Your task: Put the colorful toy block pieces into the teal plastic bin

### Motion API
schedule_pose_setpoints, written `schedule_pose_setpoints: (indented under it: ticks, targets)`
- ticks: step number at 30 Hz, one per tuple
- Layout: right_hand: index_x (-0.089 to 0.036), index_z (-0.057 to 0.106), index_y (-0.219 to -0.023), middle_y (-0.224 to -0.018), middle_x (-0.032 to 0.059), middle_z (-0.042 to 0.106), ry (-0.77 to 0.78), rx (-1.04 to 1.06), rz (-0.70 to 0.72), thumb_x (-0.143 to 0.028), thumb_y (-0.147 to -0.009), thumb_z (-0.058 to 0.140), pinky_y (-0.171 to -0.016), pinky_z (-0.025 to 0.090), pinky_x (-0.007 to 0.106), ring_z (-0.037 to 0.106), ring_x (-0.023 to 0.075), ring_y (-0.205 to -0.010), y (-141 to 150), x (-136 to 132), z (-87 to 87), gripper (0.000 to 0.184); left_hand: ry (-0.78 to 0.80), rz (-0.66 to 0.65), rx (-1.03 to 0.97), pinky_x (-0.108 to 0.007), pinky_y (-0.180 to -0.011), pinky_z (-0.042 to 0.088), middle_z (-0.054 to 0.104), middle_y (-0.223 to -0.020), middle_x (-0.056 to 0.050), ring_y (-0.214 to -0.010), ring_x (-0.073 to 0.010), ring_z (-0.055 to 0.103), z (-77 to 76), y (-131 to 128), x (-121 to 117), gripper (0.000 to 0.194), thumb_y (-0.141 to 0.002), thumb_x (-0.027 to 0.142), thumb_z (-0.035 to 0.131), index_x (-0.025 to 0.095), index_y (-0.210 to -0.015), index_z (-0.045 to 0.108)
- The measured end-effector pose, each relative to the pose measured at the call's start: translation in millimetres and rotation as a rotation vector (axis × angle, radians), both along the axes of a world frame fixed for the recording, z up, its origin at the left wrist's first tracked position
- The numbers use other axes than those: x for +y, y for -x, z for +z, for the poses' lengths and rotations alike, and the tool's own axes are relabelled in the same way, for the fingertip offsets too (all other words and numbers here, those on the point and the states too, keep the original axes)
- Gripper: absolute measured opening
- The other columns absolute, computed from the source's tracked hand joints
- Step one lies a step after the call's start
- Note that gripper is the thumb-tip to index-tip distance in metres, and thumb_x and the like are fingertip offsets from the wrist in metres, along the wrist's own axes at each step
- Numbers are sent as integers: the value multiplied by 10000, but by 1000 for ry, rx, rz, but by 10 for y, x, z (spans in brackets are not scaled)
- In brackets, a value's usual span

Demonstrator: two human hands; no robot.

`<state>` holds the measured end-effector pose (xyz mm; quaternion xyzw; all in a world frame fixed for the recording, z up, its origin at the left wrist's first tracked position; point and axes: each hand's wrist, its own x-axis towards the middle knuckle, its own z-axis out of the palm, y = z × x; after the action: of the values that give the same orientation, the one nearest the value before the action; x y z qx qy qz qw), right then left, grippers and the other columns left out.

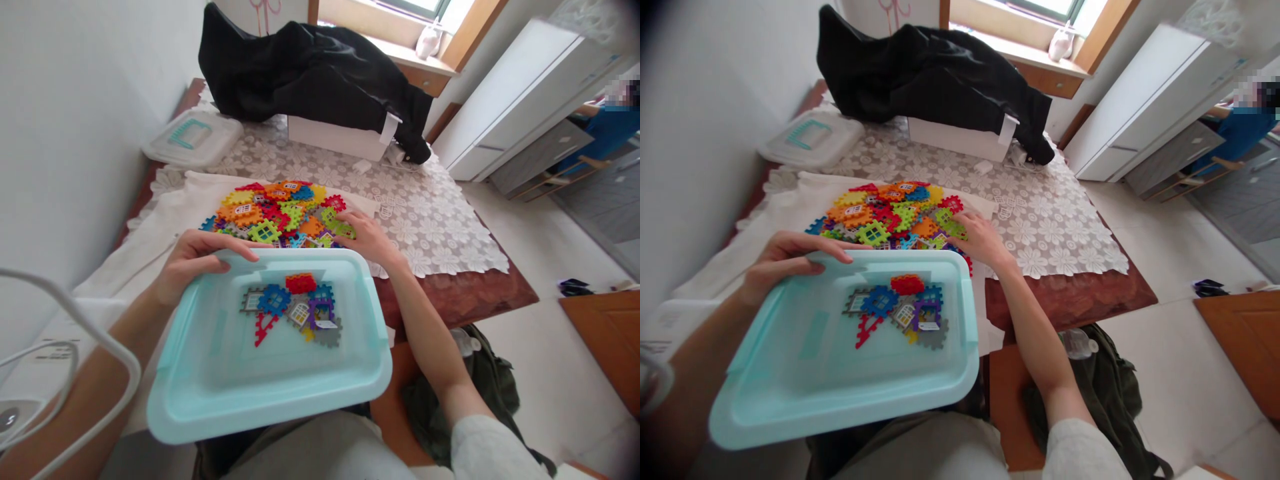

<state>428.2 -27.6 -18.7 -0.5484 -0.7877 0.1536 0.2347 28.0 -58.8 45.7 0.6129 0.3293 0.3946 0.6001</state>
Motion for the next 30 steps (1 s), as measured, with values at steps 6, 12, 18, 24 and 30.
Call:
schedule_pose_setpoints:
  ticks: [6, 12, 18, 24, 30]
  targets:
    - [-234, 822, -1274, -1289, 118, 843, -35, 193, 3, -361, -974, 847, -1095, 623, 497, 783, 291, -1096, 36, 58, -38, 326, 3, 5, -15, -297, -812, 682, 939, -1116, -138, -924, -313, 912, 40, -41, -19, 249, -712, 213, 818, 208, -883, 1000]
    - [-260, 720, -1116, -1268, 126, 820, -206, 340, -157, -375, -973, 853, -1117, 596, 508, 740, 319, -1199, 229, 165, -175, 226, 20, 18, 0, -291, -857, 679, 940, -1116, -133, -969, -318, 918, 46, -52, -32, 242, -705, 229, 827, 211, -874, 999]
    - [-259, 676, -1003, -1164, 115, 818, -99, 208, -100, -274, -952, 829, -1124, 574, 527, 737, 335, -1167, 303, 252, -297, 162, 20, 22, -7, -285, -838, 679, 937, -1103, -144, -977, -326, 922, 38, -50, -15, 231, -699, 242, 843, 204, -866, 998]
    - [-253, 683, -1044, -1224, 97, 779, -87, 302, -122, -206, -858, 834, -1122, 579, 487, 714, 311, -1174, 274, 241, -222, 244, 14, 24, 3, -306, -853, 691, 938, -1118, -137, -1008, -342, 922, 42, -43, -10, 242, -709, 232, 822, 211, -873, 999]
    - [-249, 702, -1162, -1292, 115, 764, -137, 390, -166, -158, -848, 824, -1191, 572, 506, 703, 321, -1267, 302, 189, -196, 349, 5, 12, -4, -329, -856, 690, 935, -1126, -159, -1025, -363, 917, 27, -34, -5, 241, -720, 226, 826, 186, -885, 997]
